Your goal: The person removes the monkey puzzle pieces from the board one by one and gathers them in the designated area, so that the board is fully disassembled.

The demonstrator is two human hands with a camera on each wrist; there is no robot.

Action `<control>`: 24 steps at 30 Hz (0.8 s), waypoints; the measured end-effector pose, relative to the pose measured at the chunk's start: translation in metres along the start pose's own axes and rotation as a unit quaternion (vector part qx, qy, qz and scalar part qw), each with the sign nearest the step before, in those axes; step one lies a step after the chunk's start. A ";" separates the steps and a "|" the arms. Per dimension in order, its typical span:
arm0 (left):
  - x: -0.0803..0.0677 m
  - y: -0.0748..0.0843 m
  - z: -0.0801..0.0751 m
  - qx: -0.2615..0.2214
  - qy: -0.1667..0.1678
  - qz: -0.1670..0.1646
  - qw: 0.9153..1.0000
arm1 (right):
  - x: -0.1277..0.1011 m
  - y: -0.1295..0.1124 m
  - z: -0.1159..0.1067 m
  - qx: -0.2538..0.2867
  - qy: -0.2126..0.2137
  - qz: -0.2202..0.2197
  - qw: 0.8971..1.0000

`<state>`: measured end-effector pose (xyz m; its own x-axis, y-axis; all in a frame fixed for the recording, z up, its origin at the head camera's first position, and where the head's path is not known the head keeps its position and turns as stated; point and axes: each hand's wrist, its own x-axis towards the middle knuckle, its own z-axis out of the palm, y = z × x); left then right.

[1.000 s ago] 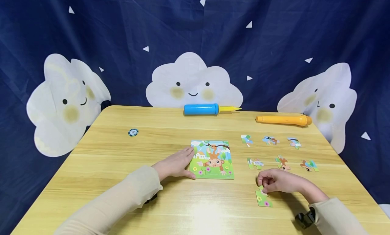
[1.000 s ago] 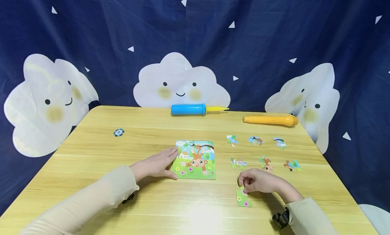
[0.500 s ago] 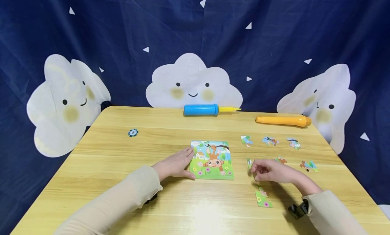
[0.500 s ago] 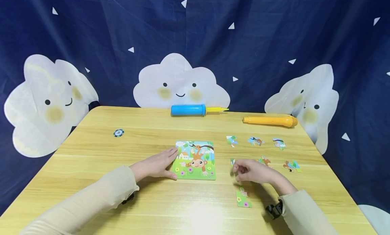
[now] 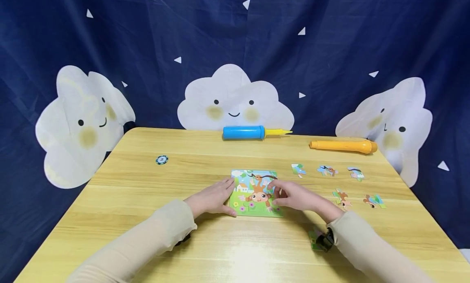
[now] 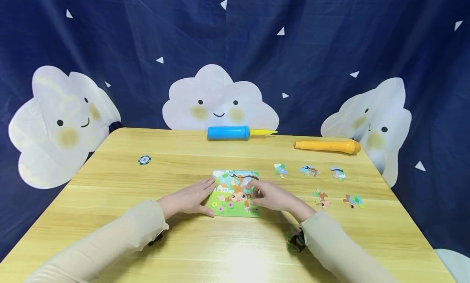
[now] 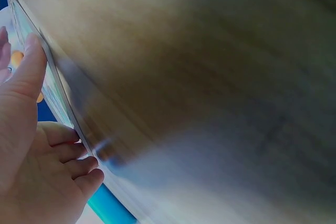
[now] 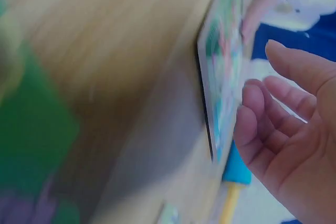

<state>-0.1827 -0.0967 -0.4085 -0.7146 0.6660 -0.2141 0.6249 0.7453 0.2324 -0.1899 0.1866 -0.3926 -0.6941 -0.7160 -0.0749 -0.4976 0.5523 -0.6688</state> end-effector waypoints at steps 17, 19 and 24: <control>0.000 0.001 -0.001 -0.004 -0.003 -0.001 1.000 | 0.024 -0.006 0.024 -0.040 -0.014 -0.016 0.999; 0.000 0.001 -0.001 -0.002 -0.003 -0.001 1.000 | 0.024 -0.005 0.025 -0.049 -0.017 -0.022 0.998; 0.000 0.001 0.000 0.001 0.000 0.001 1.000 | 0.022 -0.005 0.026 -0.065 -0.019 -0.027 0.997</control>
<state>-0.1824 -0.0959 -0.4081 -0.7127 0.6678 -0.2145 0.6274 0.7437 0.2309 -0.1894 0.1569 -0.4102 -0.6456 -0.7603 -0.0717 -0.5985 0.5620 -0.5709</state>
